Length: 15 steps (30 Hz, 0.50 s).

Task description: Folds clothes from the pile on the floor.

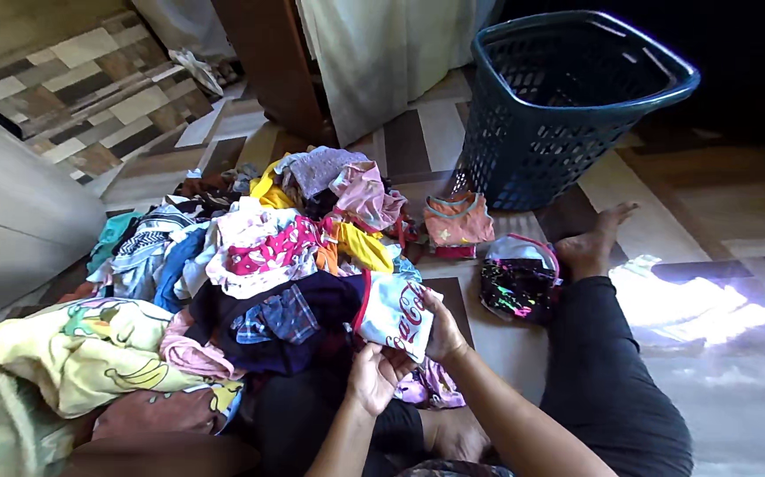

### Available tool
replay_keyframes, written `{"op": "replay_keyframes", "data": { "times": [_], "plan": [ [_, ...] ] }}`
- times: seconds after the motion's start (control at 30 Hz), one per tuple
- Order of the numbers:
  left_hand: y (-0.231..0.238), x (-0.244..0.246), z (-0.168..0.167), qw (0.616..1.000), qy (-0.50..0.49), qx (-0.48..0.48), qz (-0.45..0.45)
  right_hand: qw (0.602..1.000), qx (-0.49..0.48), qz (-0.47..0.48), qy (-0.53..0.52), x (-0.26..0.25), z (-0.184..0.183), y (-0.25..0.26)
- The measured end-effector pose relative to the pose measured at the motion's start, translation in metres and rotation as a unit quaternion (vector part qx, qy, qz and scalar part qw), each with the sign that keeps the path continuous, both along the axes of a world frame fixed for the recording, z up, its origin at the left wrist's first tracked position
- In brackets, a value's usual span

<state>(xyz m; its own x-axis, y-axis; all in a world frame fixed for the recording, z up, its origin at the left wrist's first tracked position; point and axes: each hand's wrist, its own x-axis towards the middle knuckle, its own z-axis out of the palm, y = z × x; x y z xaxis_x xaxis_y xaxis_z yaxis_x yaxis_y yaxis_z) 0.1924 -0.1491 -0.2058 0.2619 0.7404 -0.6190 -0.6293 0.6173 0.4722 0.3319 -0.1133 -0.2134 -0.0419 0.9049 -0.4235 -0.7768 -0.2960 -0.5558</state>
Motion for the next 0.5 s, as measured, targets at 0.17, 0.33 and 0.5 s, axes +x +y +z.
{"op": "replay_keyframes", "data": {
  "times": [0.17, 0.33, 0.5],
  "plan": [
    [-0.018, 0.015, 0.006, 0.972, 0.178, 0.114, -0.103, 0.984, 0.036, -0.002, -0.173, -0.001, 0.009, -0.007],
    [-0.007, 0.022, 0.001, 0.955, 0.257, 0.115, -0.097, 0.983, 0.051, -0.033, -0.176, -0.001, 0.012, -0.013],
    [-0.015, 0.016, -0.001, 0.955, 0.222, 0.118, -0.157, 0.987, 0.054, -0.105, -0.105, 0.017, 0.016, -0.009]
  ]
}}
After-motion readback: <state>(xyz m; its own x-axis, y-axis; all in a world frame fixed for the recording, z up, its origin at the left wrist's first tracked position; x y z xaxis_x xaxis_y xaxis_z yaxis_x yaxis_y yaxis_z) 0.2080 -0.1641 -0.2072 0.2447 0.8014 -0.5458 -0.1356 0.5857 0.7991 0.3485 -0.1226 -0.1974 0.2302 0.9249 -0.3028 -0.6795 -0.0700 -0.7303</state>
